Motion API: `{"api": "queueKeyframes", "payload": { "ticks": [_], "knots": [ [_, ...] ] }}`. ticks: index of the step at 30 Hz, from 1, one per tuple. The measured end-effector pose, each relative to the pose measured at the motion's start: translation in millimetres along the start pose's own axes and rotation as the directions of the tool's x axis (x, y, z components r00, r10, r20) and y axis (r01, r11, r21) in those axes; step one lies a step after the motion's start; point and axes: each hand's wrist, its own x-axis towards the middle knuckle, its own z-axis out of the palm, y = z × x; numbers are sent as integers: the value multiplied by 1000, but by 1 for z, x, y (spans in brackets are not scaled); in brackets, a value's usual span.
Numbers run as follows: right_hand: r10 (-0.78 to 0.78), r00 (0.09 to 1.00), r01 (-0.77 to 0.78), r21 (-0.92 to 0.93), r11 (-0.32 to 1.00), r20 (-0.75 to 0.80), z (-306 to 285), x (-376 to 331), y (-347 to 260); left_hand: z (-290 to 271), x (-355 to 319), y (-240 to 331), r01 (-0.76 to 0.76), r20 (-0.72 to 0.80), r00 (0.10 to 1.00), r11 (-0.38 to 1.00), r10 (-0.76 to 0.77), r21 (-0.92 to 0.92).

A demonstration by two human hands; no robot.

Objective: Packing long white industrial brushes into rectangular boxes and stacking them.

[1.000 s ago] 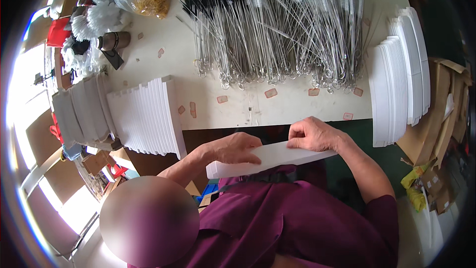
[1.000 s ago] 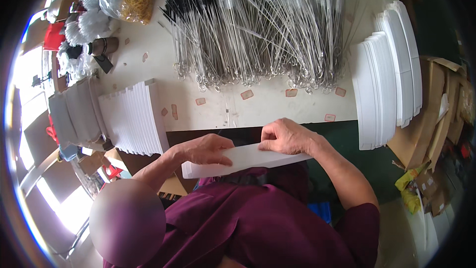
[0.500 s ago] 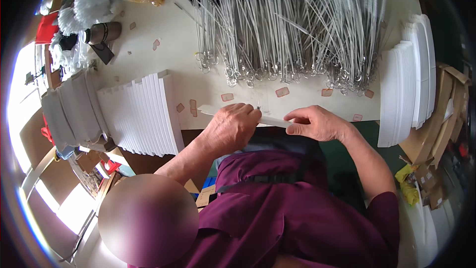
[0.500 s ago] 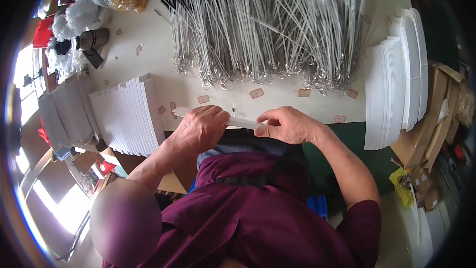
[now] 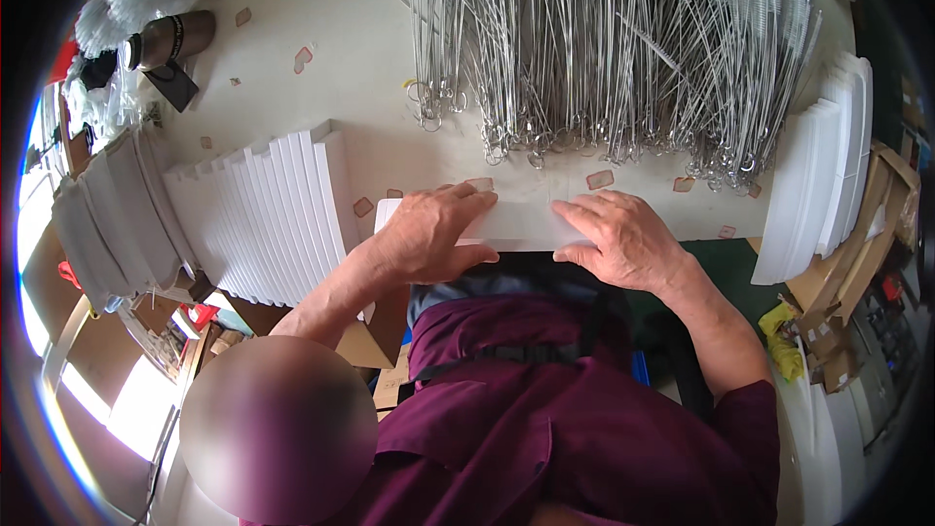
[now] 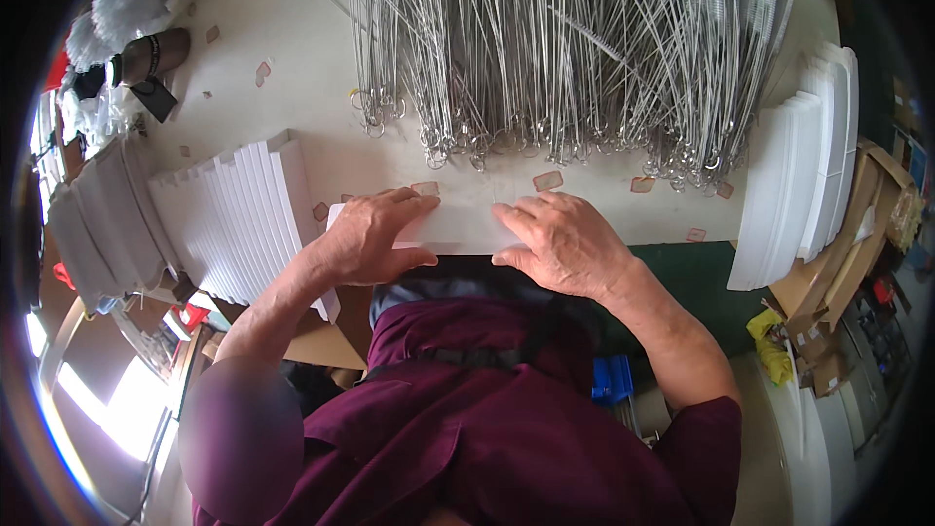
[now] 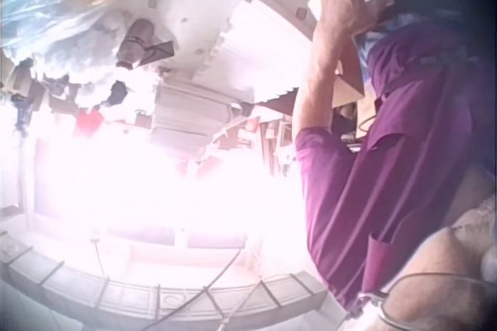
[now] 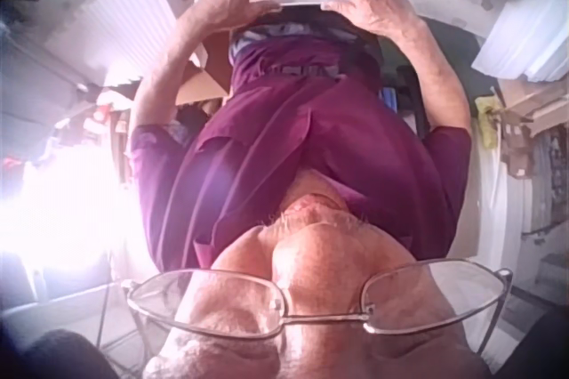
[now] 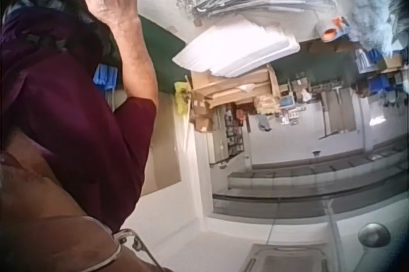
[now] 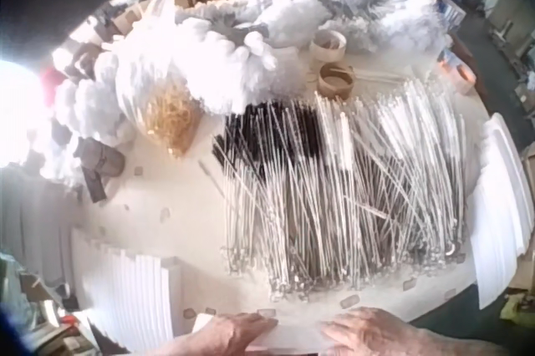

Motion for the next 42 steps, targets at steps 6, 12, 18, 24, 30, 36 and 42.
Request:
{"api": "queueKeyframes", "payload": {
  "ticks": [6, 12, 18, 24, 30, 36, 42],
  "knots": [
    [-68, 972, 37, -142, 989, -224, -3, 5, 5, 18, 6, -4, -68, -117, 990, 989, 84, 133],
    [193, 954, -127, 274, 953, -229, 38, -61, -23, 16, 5, -20, -8, -165, 985, 975, 46, 221],
    [340, 923, -361, 93, 928, 182, 158, -63, 20, 31, 16, -23, -69, -291, 941, 937, 175, 341],
    [201, 976, -208, -89, 974, -80, 265, -38, 38, 46, 18, -35, -43, -364, 910, 918, 200, 395],
    [208, 816, -456, 381, 804, 538, 175, -41, 17, 70, 5, -57, -38, -452, 863, 922, 225, 385],
    [115, 802, -512, 575, 639, 586, 173, -59, 5, 83, 7, -62, -21, -510, 825, 915, 244, 403],
    [-99, 777, -466, 674, 573, 621, 182, -52, 11, 90, 8, -71, -49, -551, 780, 907, 296, 419]
  ]
}}
